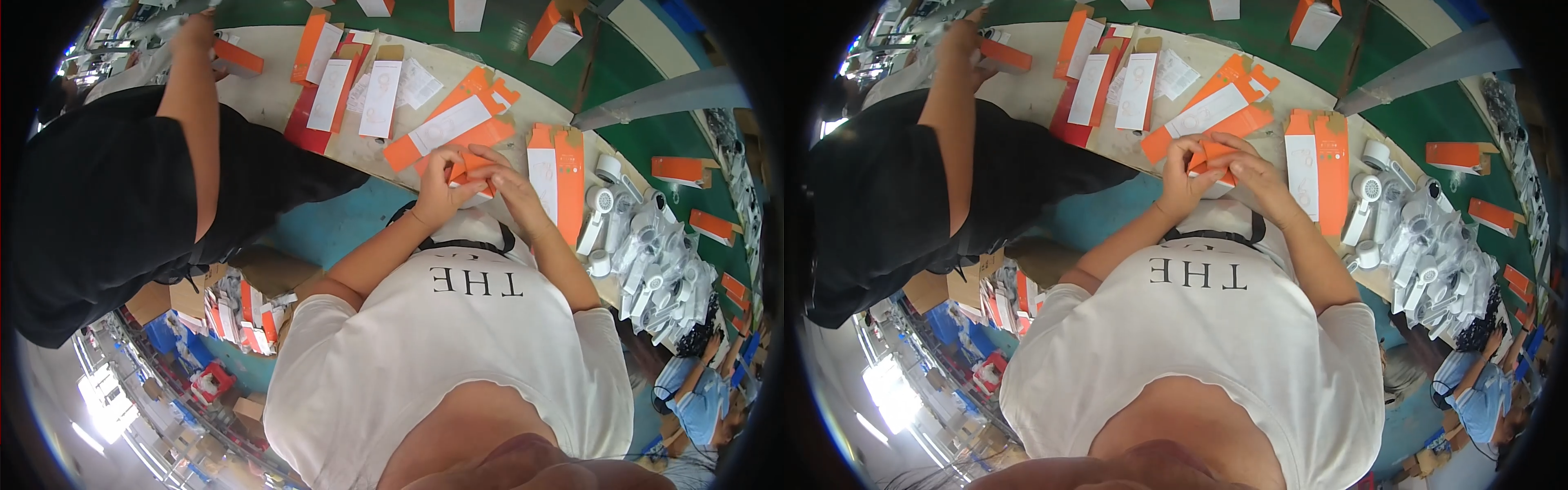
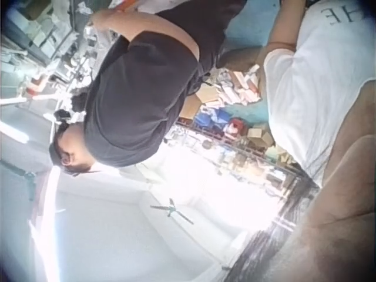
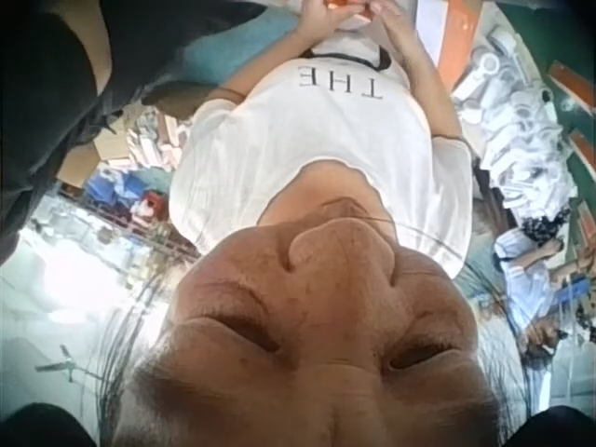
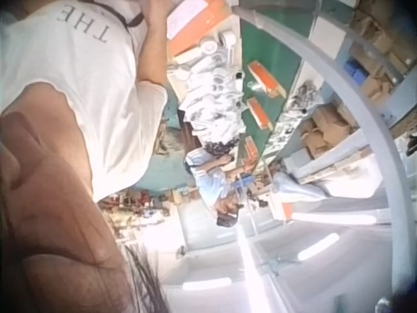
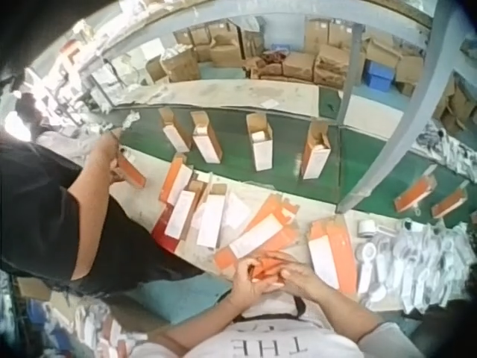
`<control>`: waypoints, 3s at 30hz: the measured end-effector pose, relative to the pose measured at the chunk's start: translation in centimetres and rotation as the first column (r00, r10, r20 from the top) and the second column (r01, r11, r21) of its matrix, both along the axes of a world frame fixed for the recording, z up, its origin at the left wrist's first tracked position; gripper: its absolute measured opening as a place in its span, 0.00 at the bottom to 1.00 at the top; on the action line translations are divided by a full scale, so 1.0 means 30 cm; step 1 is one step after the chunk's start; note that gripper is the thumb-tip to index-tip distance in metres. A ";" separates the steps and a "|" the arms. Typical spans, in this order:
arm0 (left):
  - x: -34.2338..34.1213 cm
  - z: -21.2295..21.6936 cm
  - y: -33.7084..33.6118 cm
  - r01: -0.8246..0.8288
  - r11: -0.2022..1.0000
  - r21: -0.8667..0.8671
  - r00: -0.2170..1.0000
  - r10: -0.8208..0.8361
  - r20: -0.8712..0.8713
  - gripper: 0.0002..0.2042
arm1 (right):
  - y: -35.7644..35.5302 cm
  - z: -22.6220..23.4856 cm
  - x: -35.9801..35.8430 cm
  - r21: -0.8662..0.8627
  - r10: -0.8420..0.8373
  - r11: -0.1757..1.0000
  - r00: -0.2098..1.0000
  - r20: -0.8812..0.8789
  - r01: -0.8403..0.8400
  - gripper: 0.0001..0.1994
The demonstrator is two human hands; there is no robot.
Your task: The person folds and assembles small cardboard boxes by hand for product packaging.
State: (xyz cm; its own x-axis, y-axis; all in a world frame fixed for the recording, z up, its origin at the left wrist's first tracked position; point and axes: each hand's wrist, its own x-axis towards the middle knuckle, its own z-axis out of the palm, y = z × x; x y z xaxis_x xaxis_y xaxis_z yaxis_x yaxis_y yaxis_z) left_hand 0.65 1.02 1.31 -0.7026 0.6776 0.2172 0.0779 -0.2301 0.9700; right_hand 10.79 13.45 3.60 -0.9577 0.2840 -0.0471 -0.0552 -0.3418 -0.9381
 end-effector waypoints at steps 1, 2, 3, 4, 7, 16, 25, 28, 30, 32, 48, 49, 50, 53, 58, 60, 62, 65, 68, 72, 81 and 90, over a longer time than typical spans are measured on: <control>-0.004 -0.013 -0.002 0.001 1.000 -0.027 0.998 0.001 0.058 0.17 | 0.019 0.008 0.001 -0.052 0.063 0.997 0.996 0.067 -0.060 0.15; -0.004 -0.022 -0.006 0.003 0.999 -0.054 0.993 0.003 0.115 0.18 | 0.026 0.016 0.004 -0.108 0.129 0.987 0.983 0.130 -0.116 0.15; -0.011 -0.006 -0.004 0.012 0.998 -0.056 0.993 -0.005 0.119 0.18 | 0.014 0.029 0.002 -0.043 0.078 0.996 0.984 0.161 -0.072 0.16; -0.027 0.016 -0.005 0.052 0.991 -0.122 0.989 -0.068 -0.132 0.18 | 0.008 0.047 -0.005 -0.046 0.070 0.997 0.984 0.165 -0.063 0.16; -0.040 0.029 -0.013 0.111 0.972 -0.208 0.908 -0.184 -0.375 0.18 | 0.010 0.089 -0.019 -0.134 -0.028 0.989 0.970 0.243 0.063 0.20; -0.052 0.064 0.010 0.126 0.932 -0.339 0.889 -0.258 -0.379 0.26 | 0.030 0.077 -0.056 0.204 0.114 0.957 0.913 0.392 -0.207 0.28; -0.153 0.049 -0.057 0.106 0.906 -0.410 0.877 -0.279 -0.392 0.29 | 0.056 0.050 -0.169 0.025 0.344 0.923 0.854 0.390 -0.384 0.25; -0.197 0.059 -0.099 0.054 0.909 -0.413 0.897 -0.226 -0.380 0.31 | 0.108 -0.036 -0.257 -0.562 0.486 0.753 0.865 0.127 -0.341 0.24; -0.233 0.091 -0.108 -0.076 0.941 -0.329 0.905 -0.074 -0.419 0.33 | 0.157 -0.113 -0.347 -0.611 0.457 0.727 0.885 0.090 -0.314 0.23; -0.269 0.124 -0.105 -0.127 0.950 -0.286 0.887 -0.020 -0.460 0.34 | 0.171 -0.223 -0.469 -0.184 0.348 0.936 0.870 0.348 -0.301 0.26; -0.459 -0.086 -0.230 -0.485 0.848 -0.212 0.369 0.419 0.830 0.22 | 0.133 -0.536 -0.652 0.996 -0.269 0.011 0.959 0.093 -0.094 0.18; -0.443 -0.091 -0.222 -0.479 0.851 -0.216 0.354 0.412 0.840 0.22 | 0.141 -0.550 -0.642 0.997 -0.226 -0.019 0.972 0.072 -0.078 0.18; -0.436 -0.095 -0.224 -0.472 0.856 -0.209 0.313 0.385 0.868 0.22 | 0.129 -0.528 -0.640 0.998 -0.221 -0.018 0.974 0.050 -0.055 0.18; -0.423 -0.078 -0.214 -0.451 0.868 -0.208 0.248 0.345 0.905 0.22 | 0.146 -0.445 -0.616 0.996 -0.258 -0.061 0.965 0.040 -0.058 0.16; -0.432 -0.175 -0.258 -0.550 0.810 -0.204 0.052 0.278 0.959 0.21 | 0.232 -0.173 -0.488 0.650 -0.407 0.690 0.913 -0.018 0.320 0.10; -0.414 -0.164 -0.248 -0.526 0.826 -0.203 0.064 0.277 0.959 0.22 | 0.211 0.001 -0.389 0.649 -0.243 0.714 0.963 -0.119 0.261 0.08; -0.402 -0.197 -0.242 -0.476 0.865 -0.157 0.118 0.239 0.964 0.22 | 0.172 0.086 -0.316 0.797 -0.085 0.563 0.975 -0.206 0.218 0.07; -0.359 -0.195 -0.196 -0.368 0.911 -0.186 0.111 0.242 0.964 0.22 | 0.112 0.104 -0.278 0.871 0.047 0.414 0.950 -0.309 0.263 0.07; -0.267 -0.165 -0.131 -0.325 0.911 -0.253 0.151 0.314 0.937 0.21 | 0.013 0.120 -0.244 0.910 0.017 0.406 0.995 -0.095 0.080 0.12; -0.239 -0.145 -0.171 -0.310 0.932 -0.188 0.120 0.234 0.965 0.22 | -0.001 0.220 -0.189 0.758 0.093 0.650 0.996 -0.017 -0.048 0.18; -0.123 0.034 -0.222 0.329 0.780 -0.532 0.651 0.221 0.727 0.40 | 0.103 0.138 -0.148 0.881 0.010 0.457 0.991 0.133 -0.123 0.10; -0.253 0.009 -0.244 -0.404 0.691 -0.599 0.695 -0.194 -0.693 0.37 | -0.004 0.077 -0.174 0.351 -0.127 0.935 0.974 0.189 0.054 0.19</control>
State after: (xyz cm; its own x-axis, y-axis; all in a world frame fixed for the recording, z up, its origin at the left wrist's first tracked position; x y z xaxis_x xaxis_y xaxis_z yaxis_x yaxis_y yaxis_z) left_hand -6.94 -6.31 1.57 -0.6327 0.7560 0.1677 0.7244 0.5013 0.4733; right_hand 5.57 13.32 5.91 -0.9068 0.4029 -0.1242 0.1350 -0.0016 -0.9908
